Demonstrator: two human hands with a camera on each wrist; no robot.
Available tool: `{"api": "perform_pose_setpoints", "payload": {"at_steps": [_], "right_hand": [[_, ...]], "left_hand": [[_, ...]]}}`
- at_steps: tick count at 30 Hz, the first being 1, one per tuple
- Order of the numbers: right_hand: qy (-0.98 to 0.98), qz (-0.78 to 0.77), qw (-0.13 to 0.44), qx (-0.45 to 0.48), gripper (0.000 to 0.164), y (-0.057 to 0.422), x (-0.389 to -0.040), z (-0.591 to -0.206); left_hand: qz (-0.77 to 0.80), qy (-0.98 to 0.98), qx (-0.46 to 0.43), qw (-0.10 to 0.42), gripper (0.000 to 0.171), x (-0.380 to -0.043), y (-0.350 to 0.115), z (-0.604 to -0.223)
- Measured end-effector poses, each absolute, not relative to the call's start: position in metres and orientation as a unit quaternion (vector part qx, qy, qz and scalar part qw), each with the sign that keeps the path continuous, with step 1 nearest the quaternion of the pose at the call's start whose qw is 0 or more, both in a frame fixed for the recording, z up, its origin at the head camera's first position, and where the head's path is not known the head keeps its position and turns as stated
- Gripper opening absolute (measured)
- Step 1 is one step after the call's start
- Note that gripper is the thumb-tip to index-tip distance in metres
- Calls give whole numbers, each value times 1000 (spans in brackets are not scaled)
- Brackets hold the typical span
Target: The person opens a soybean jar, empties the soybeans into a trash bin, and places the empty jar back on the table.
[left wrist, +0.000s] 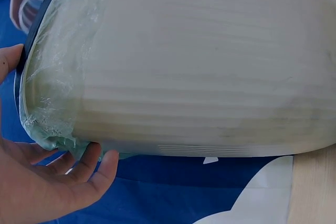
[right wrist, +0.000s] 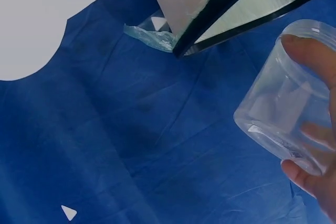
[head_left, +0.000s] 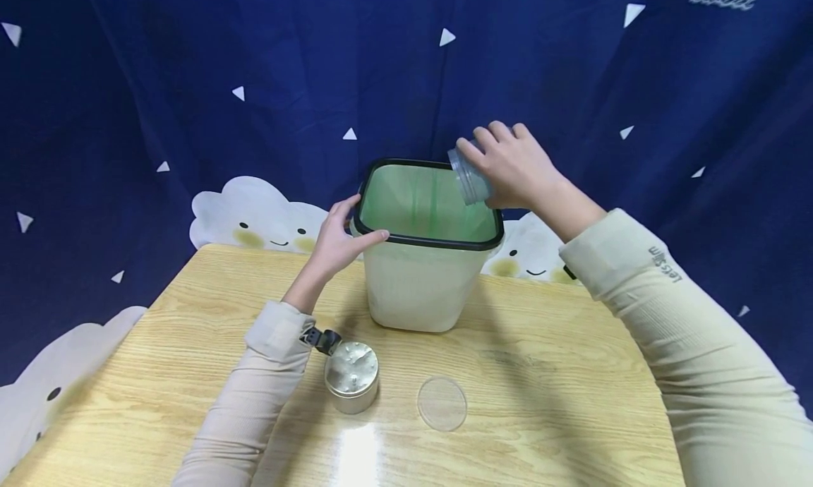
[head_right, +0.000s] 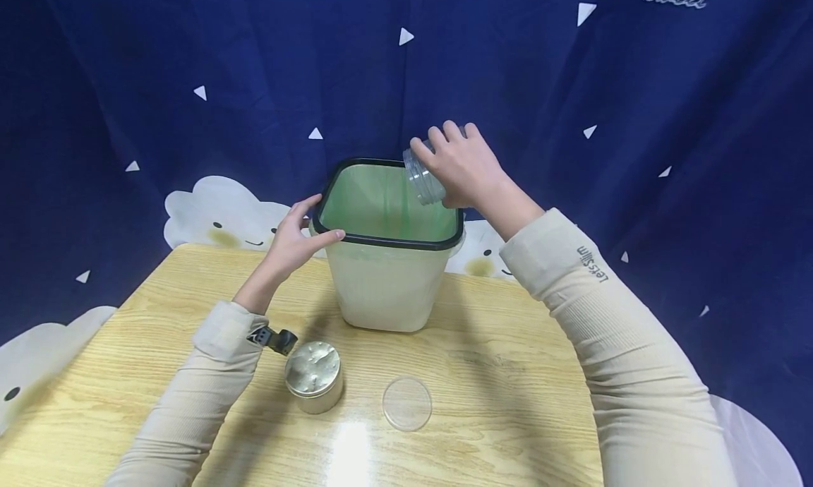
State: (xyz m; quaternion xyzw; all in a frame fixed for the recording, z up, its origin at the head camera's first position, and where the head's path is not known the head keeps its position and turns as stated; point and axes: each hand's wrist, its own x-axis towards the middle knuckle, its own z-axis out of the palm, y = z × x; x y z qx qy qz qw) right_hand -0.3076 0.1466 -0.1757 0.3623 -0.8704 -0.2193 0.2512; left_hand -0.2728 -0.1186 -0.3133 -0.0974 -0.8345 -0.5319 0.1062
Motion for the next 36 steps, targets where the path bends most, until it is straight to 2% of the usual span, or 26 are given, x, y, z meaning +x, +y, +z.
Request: {"api": "perform_pose_setpoints", "payload": {"at_steps": [8, 25, 36], "right_hand": [[-887, -173, 254, 345, 87, 158, -303, -173], [-883, -84, 320, 333, 93, 204, -278, -176], [-856, 20, 378, 351, 90, 232, -261, -200]], "left_hand": [[-529, -837, -95, 103, 82, -272, -119, -312], [-532, -835, -92, 101, 82, -276, -120, -313], [-533, -834, -93, 103, 82, -279, -121, -314]]}}
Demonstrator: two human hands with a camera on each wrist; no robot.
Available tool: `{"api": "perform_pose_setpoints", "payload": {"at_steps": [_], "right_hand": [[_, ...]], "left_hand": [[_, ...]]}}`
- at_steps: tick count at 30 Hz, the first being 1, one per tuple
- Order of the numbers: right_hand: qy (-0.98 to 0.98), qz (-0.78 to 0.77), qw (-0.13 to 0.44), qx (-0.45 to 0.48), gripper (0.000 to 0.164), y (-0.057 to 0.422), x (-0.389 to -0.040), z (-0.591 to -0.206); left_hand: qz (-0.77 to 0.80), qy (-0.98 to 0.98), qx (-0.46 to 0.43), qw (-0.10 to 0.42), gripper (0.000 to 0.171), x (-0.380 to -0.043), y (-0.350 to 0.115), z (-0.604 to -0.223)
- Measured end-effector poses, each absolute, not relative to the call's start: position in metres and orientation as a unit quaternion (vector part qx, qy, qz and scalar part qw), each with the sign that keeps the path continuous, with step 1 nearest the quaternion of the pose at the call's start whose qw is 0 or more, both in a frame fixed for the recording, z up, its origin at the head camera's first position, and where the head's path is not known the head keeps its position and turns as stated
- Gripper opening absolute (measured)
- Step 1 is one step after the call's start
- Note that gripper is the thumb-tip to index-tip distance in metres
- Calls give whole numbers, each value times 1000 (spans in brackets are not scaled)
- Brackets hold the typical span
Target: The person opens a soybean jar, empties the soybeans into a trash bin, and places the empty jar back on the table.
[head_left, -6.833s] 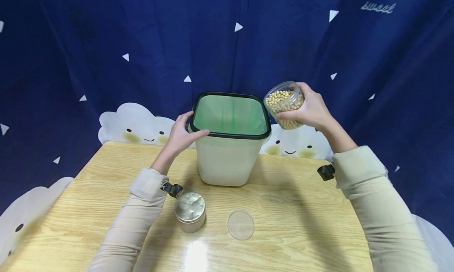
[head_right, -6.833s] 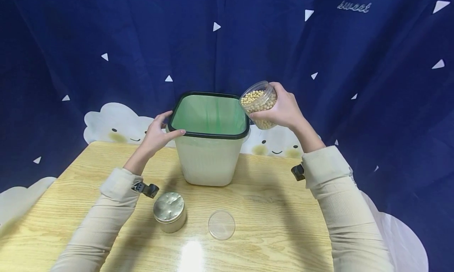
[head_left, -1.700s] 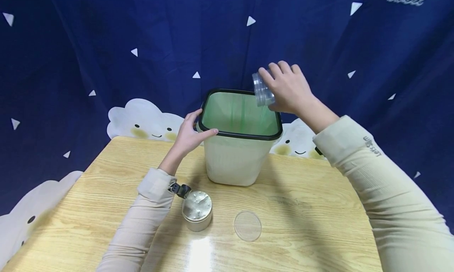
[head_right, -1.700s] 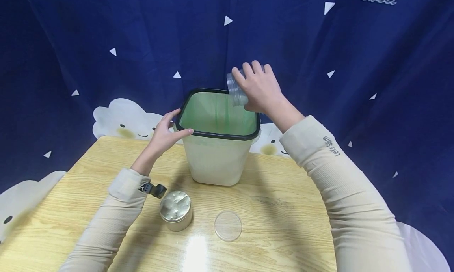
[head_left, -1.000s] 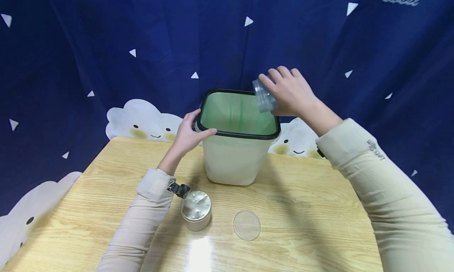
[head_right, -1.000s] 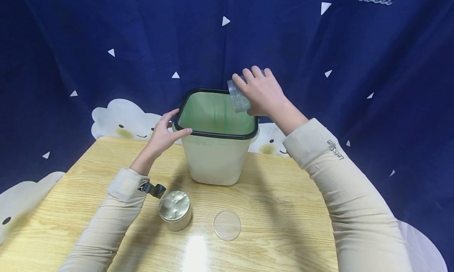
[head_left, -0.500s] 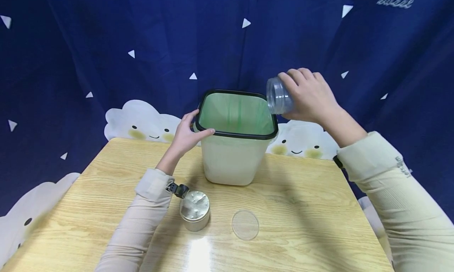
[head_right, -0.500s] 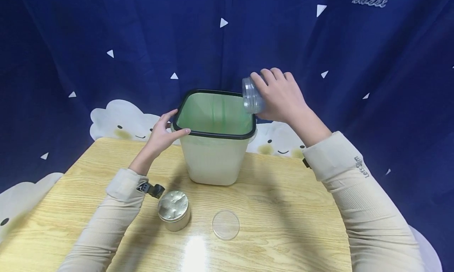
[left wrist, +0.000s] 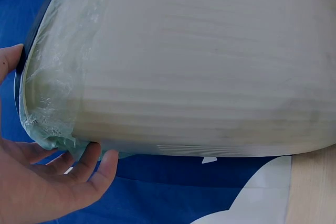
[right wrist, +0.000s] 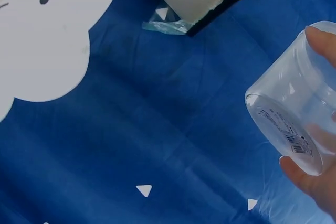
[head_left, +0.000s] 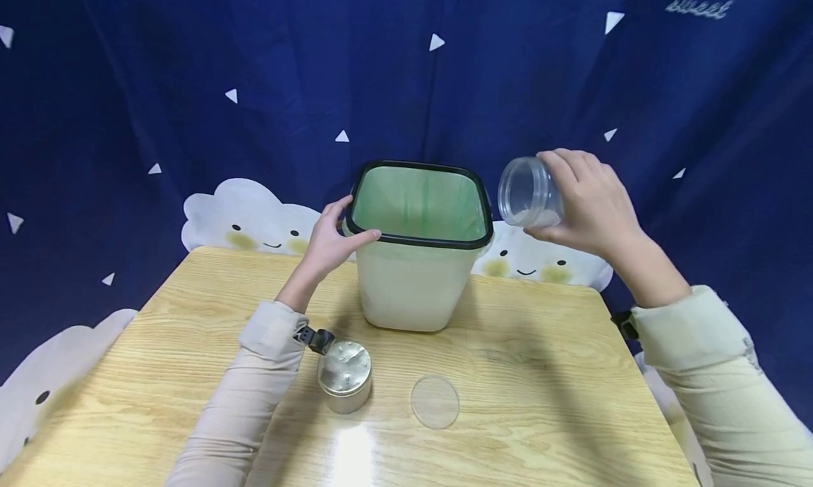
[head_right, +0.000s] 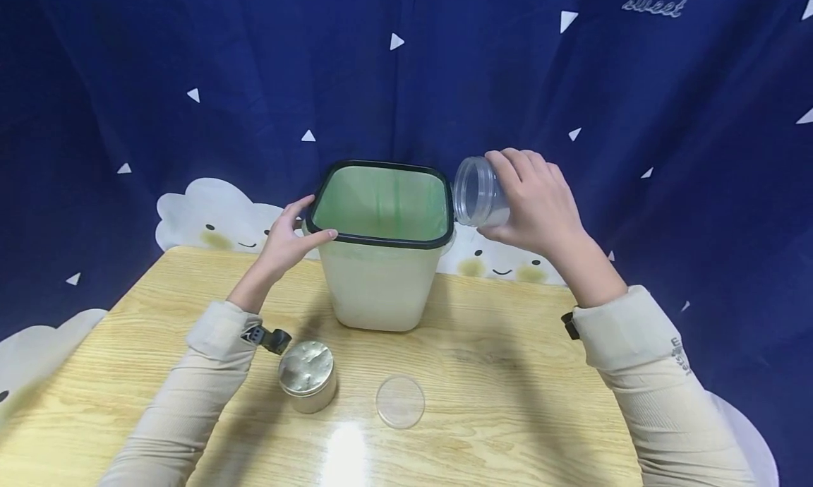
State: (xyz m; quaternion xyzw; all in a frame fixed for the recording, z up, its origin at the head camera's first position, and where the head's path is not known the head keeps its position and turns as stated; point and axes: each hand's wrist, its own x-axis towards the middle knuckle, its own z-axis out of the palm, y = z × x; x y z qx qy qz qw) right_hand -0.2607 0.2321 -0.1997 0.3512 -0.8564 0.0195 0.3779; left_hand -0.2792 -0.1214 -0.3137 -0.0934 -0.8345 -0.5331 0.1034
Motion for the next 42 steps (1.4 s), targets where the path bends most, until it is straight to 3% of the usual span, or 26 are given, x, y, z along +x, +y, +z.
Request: {"api": "perform_pose_setpoints", "payload": {"at_steps": [29, 42], "right_hand": [[-856, 136, 374, 331, 90, 249, -220, -275], [-878, 244, 309, 273, 95, 250, -205, -334]], "left_hand": [[-551, -826, -82, 92, 82, -275, -119, -313], [-546, -827, -86, 102, 85, -277, -121, -315]]}}
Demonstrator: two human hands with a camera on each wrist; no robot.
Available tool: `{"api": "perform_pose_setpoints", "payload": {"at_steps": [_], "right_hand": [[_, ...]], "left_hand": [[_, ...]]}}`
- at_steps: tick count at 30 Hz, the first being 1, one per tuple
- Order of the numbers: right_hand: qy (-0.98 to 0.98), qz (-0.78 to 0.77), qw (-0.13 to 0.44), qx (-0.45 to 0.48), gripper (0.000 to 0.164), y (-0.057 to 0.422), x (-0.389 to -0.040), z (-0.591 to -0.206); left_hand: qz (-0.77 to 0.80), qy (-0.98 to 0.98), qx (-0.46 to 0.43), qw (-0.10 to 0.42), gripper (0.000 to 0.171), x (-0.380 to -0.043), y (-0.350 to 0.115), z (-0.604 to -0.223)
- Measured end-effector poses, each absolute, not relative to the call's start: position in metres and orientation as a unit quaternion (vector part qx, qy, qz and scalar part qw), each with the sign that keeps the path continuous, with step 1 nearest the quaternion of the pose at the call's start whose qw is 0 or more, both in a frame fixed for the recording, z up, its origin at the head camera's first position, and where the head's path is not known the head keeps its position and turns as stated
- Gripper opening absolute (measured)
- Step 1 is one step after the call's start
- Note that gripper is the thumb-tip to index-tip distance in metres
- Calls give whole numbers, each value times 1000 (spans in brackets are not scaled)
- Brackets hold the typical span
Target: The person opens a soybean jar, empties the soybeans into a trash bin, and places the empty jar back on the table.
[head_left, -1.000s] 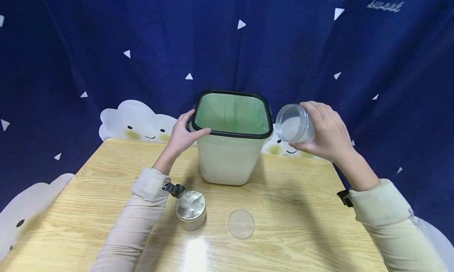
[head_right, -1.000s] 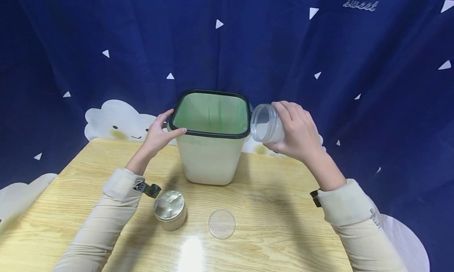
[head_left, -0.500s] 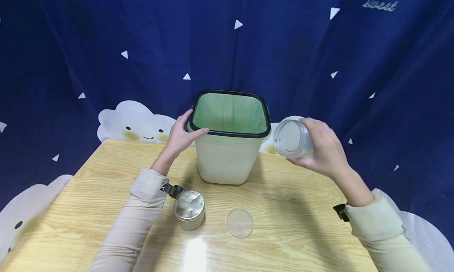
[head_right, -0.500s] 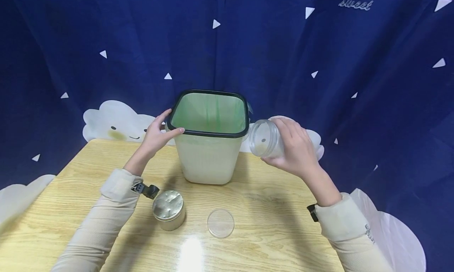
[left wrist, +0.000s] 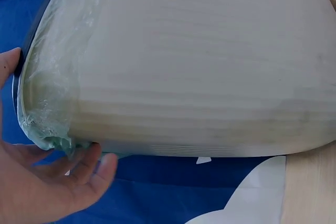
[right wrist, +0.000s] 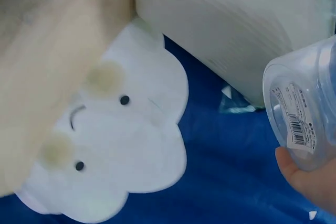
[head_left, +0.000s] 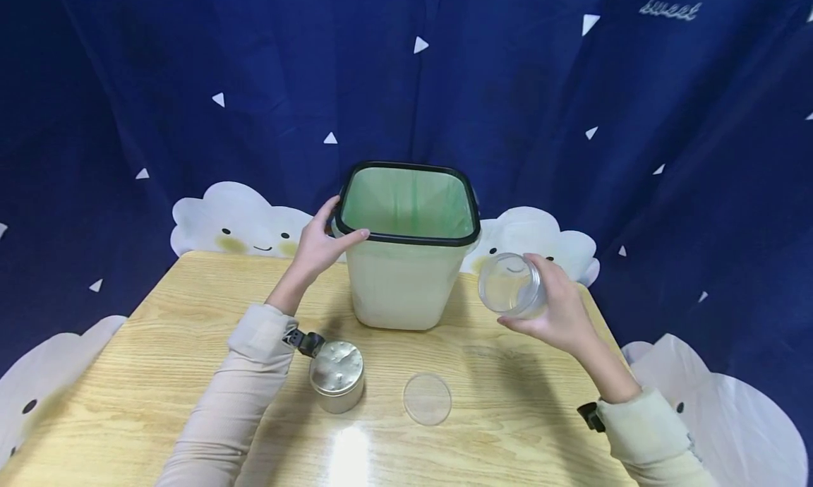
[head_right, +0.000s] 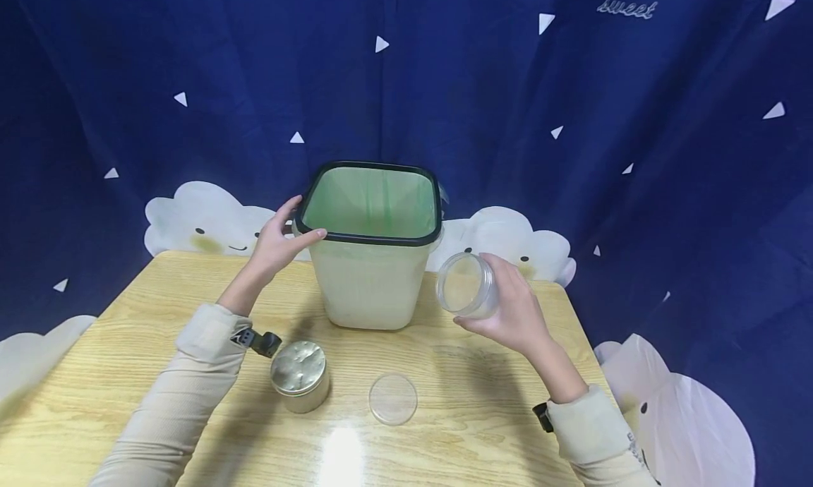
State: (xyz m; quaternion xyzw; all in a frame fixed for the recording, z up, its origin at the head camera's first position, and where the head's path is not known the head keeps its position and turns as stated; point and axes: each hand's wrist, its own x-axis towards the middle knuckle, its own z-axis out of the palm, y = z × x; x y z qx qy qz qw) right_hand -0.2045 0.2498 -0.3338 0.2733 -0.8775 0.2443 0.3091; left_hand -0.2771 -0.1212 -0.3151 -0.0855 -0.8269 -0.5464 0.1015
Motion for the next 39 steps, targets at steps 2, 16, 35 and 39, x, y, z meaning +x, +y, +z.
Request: {"api": "perform_pose_setpoints", "payload": {"at_steps": [2, 16, 35, 39], "right_hand": [[-882, 262, 295, 257, 95, 249, -203, -343], [-890, 343, 228, 193, 91, 247, -188, -390], [-904, 363, 172, 146, 89, 255, -174, -435], [-904, 368, 163, 141, 88, 254, -171, -440]], "left_hand": [[-535, -833, -86, 111, 86, -277, -122, -315], [-509, -824, -116, 220, 70, -250, -121, -320], [-467, -817, -247, 231, 62, -200, -89, -359], [-452, -828, -261, 207, 64, -191, -79, -368]]}}
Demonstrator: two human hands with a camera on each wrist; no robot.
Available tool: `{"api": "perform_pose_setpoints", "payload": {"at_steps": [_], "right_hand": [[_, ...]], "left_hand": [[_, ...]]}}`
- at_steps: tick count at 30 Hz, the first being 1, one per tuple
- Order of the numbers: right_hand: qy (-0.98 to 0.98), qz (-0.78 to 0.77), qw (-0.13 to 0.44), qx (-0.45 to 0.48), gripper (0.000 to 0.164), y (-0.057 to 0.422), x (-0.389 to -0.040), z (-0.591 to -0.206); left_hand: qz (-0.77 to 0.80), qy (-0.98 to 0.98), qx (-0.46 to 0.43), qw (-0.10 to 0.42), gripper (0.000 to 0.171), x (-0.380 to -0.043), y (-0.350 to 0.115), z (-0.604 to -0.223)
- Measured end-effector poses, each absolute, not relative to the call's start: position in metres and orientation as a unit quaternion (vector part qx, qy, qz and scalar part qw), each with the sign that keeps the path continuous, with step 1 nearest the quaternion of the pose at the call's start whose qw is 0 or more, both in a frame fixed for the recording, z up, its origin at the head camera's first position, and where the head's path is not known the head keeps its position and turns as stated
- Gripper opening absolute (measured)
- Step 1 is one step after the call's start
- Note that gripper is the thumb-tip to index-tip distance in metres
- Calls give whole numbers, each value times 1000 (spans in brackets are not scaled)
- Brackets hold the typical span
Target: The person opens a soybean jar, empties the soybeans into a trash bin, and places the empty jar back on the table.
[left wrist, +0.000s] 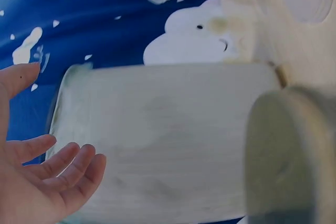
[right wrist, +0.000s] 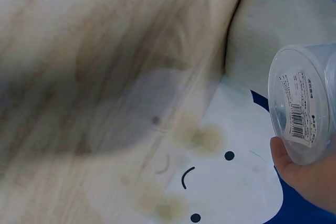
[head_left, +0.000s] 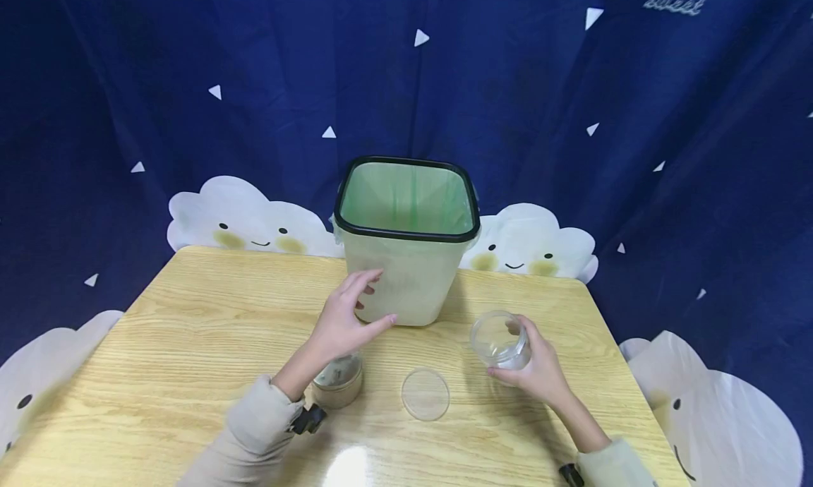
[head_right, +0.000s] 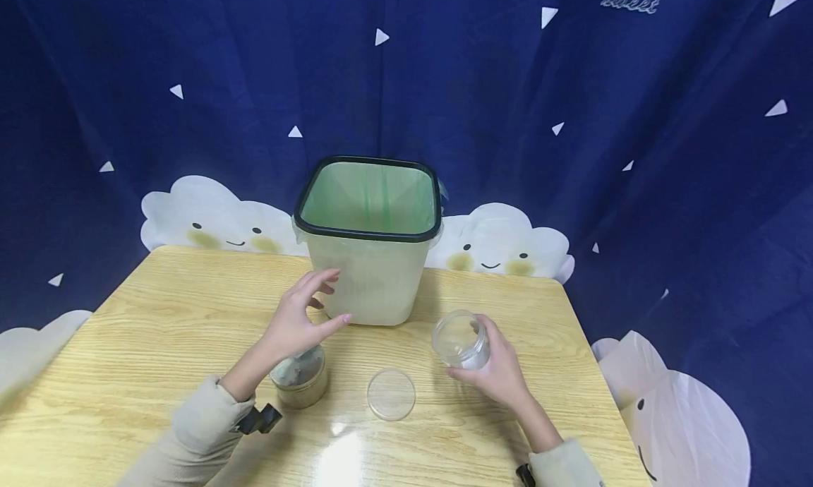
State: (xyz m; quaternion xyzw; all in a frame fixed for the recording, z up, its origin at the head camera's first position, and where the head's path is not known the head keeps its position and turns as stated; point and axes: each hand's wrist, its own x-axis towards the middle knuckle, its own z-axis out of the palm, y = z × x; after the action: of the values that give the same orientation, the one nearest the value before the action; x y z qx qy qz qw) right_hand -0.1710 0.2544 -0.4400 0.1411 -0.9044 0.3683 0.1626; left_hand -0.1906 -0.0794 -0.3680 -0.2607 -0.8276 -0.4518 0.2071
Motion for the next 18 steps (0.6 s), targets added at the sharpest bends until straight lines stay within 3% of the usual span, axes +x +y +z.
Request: {"api": "perform_pose_setpoints", "payload": {"at_steps": [18], "right_hand": [[-906, 406, 52, 108, 96, 252, -159, -478]], "left_hand": [[-425, -858, -250, 147, 67, -177, -71, -388]]}}
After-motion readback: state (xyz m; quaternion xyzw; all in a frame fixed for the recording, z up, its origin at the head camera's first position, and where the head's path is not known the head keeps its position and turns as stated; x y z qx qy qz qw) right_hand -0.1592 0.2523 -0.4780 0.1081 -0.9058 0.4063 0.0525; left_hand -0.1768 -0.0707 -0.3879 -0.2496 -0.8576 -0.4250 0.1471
